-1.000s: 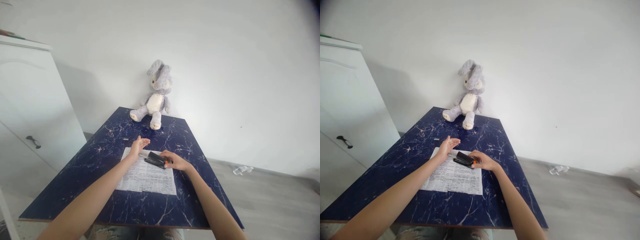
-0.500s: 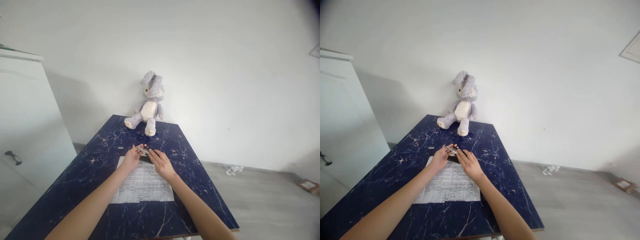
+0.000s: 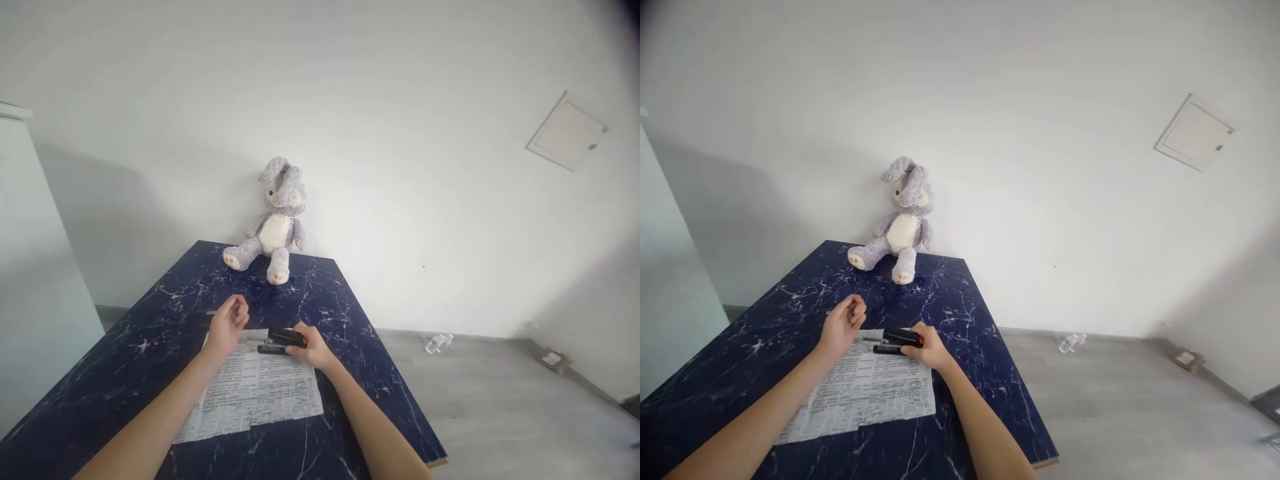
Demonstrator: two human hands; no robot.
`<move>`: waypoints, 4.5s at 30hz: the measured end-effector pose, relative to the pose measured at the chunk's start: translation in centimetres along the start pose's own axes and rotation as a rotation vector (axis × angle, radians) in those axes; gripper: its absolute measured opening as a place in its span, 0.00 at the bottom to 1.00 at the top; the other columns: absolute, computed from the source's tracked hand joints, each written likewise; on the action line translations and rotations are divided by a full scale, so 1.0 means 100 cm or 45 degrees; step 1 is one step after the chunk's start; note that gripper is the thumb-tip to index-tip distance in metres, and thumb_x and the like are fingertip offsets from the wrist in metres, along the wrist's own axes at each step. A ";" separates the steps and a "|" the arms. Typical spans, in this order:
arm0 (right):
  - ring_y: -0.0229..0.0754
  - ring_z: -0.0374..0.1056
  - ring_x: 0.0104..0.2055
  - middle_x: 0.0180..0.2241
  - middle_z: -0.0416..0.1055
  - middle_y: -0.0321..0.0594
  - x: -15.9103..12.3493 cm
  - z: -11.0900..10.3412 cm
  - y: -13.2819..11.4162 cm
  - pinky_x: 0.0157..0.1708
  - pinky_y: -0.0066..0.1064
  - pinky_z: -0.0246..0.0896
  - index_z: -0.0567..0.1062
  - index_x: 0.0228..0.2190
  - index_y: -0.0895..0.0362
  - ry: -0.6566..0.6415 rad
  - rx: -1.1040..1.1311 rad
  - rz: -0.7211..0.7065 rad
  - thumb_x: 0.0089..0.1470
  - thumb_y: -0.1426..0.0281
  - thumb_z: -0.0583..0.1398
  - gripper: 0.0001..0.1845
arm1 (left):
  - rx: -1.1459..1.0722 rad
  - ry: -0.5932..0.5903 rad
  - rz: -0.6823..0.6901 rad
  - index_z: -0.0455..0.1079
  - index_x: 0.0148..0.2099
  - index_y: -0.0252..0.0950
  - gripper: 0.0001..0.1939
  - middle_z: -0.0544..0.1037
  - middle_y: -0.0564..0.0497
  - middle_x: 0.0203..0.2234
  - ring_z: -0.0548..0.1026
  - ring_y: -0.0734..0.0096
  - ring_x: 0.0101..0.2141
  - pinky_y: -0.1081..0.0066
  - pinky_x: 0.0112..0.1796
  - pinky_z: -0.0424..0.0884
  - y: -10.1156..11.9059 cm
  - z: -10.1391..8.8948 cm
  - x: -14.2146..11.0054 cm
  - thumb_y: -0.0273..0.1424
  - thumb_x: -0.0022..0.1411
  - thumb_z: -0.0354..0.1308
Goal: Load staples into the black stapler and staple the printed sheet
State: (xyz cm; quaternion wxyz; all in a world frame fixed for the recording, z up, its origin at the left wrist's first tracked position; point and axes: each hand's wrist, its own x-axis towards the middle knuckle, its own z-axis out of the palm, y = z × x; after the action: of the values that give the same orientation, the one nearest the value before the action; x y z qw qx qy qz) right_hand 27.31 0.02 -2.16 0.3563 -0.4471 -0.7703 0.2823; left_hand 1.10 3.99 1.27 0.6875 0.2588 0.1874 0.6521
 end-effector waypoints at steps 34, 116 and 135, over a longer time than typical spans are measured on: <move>0.45 0.72 0.45 0.45 0.78 0.45 0.000 0.012 -0.044 0.44 0.39 0.67 0.74 0.61 0.51 0.441 -0.731 -0.925 0.66 0.70 0.65 0.23 | 1.394 -0.630 0.199 0.80 0.50 0.38 0.15 0.86 0.48 0.42 0.83 0.59 0.41 0.64 0.45 0.78 -0.033 0.011 -0.026 0.32 0.60 0.68; 0.50 0.76 0.52 0.53 0.79 0.45 0.004 -0.023 0.009 0.55 0.44 0.71 0.74 0.57 0.54 0.025 -0.304 -0.309 0.63 0.71 0.62 0.22 | 2.029 -0.800 0.487 0.82 0.46 0.40 0.12 0.82 0.45 0.40 0.74 0.56 0.42 0.56 0.47 0.71 -0.035 -0.019 0.005 0.41 0.71 0.61; 0.51 0.76 0.52 0.52 0.79 0.46 0.005 -0.022 0.008 0.54 0.44 0.71 0.74 0.58 0.54 0.012 -0.298 -0.318 0.62 0.71 0.62 0.22 | 2.049 -0.771 0.506 0.83 0.43 0.40 0.06 0.82 0.47 0.37 0.76 0.57 0.40 0.57 0.45 0.72 -0.039 -0.018 0.006 0.34 0.67 0.66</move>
State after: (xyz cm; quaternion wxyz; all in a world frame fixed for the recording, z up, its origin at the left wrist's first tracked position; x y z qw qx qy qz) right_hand 29.27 1.08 -1.29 0.3380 -0.3876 -0.8458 0.1420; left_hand 3.17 4.69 -2.43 0.1906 0.8541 0.3510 0.3331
